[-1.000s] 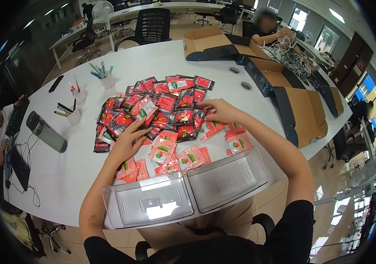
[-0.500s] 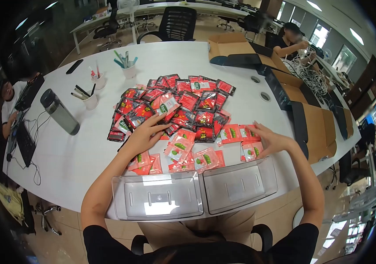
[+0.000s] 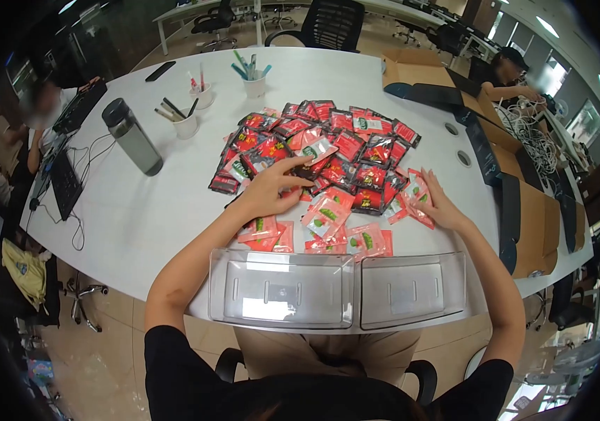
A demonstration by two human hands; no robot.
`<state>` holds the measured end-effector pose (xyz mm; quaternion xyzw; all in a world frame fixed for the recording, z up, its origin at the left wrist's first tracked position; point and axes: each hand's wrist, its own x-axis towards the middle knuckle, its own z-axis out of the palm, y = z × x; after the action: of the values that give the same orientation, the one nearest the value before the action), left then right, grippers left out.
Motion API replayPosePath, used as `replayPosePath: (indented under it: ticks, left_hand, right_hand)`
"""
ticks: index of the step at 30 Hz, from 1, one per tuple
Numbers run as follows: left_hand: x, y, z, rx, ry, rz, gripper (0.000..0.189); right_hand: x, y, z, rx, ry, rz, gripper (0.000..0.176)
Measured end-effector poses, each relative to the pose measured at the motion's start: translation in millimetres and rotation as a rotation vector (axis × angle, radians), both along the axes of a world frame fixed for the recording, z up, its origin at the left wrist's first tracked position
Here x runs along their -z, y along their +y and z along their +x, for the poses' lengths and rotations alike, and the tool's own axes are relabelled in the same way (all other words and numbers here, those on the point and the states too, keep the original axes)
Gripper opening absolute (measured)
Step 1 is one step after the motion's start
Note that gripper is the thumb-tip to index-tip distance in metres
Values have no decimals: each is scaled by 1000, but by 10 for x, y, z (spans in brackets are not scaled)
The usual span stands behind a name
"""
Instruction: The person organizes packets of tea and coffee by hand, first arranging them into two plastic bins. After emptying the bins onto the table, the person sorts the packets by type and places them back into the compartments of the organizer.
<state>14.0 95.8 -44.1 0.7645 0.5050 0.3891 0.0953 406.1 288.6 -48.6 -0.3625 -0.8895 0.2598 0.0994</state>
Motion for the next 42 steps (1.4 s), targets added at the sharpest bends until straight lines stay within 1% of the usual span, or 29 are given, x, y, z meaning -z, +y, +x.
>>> replayPosePath:
  ticks: [1,2,3,5,6,8,9,12,13,15,17,19,21,22,23,26,29,32,33,34,35,36,37,38,39,40,42]
  left_hand:
    - [-14,-4,-36,2,-62,14,29]
    - [-33,9,-79,6,-121,32,27]
    - [12,71,-140,-48,-174,142,21]
    - [-57,104,-318,-291,-89,218,24]
    - [-76,102,-385,-410,-46,254,27]
    - [-81,96,-434,-752,132,171,40]
    - [-80,94,-460,-922,224,126,48]
    - [136,123,-629,-918,156,-175,71]
    - [126,104,-629,-875,110,-198,78]
    - [180,124,-624,-839,177,-106,76]
    - [215,154,-610,-843,286,-51,77]
    - [200,163,-582,-806,262,-56,77]
    - [188,187,-572,-761,213,-16,79]
    - [195,193,-571,-744,209,-19,79]
    - [203,201,-565,-726,205,-22,79]
    - [207,211,-511,-693,194,-8,78]
    - [216,224,-507,-645,172,2,74]
    - [186,204,-506,-635,167,42,69]
    - [199,203,-512,-645,177,72,66]
    - [200,212,-524,-657,187,107,64]
    - [205,214,-538,-636,178,167,54]
    - [202,212,-542,-603,108,178,51]
    - [191,208,-548,-571,39,189,49]
    - [182,204,-550,-539,-30,199,46]
    - [175,208,-553,-527,-2,335,30]
    - [188,211,-594,-509,-135,354,26]
    - [278,213,-697,-470,-406,391,20]
  right_hand:
    - [-38,56,-39,-5,7,-8,85]
    - [-74,124,-99,16,15,-7,84]
    - [-117,208,-166,38,23,-3,83]
    - [-178,379,-329,64,71,49,77]
    - [-245,424,-425,19,96,9,76]
    - [-419,443,-665,-68,146,-68,74]
    - [-451,435,-818,-83,160,27,79]
    - [-534,460,-1260,-169,84,57,89]
    - [-536,459,-1410,-204,63,52,91]
    - [-539,447,-1682,-276,20,42,96]
    - [-476,486,-1918,-263,-72,118,94]
    - [-373,561,-2066,-269,-180,231,94]
    - [-318,581,-2120,-309,-239,130,94]
    - [-308,569,-2126,-327,-271,78,94]
    - [-266,523,-2086,-276,-336,156,95]
    - [-261,539,-1956,-316,-363,142,101]
    - [-208,495,-1835,-268,-422,176,99]
    - [-367,306,-1755,-206,-510,186,96]
    - [-446,214,-1713,-190,-522,210,88]
    - [-504,166,-1637,-199,-457,216,85]
    - [-552,115,-1552,-208,-392,221,81]
    - [-603,26,-1460,-219,-328,225,78]
    - [-766,-206,-1343,-205,-256,230,65]
    - [-886,-398,-1202,-259,-103,200,61]
    - [-987,-599,-1058,-312,51,170,57]
    - [-1084,-885,-919,-267,128,69,53]
    - [-1207,-1470,-593,-238,210,31,48]
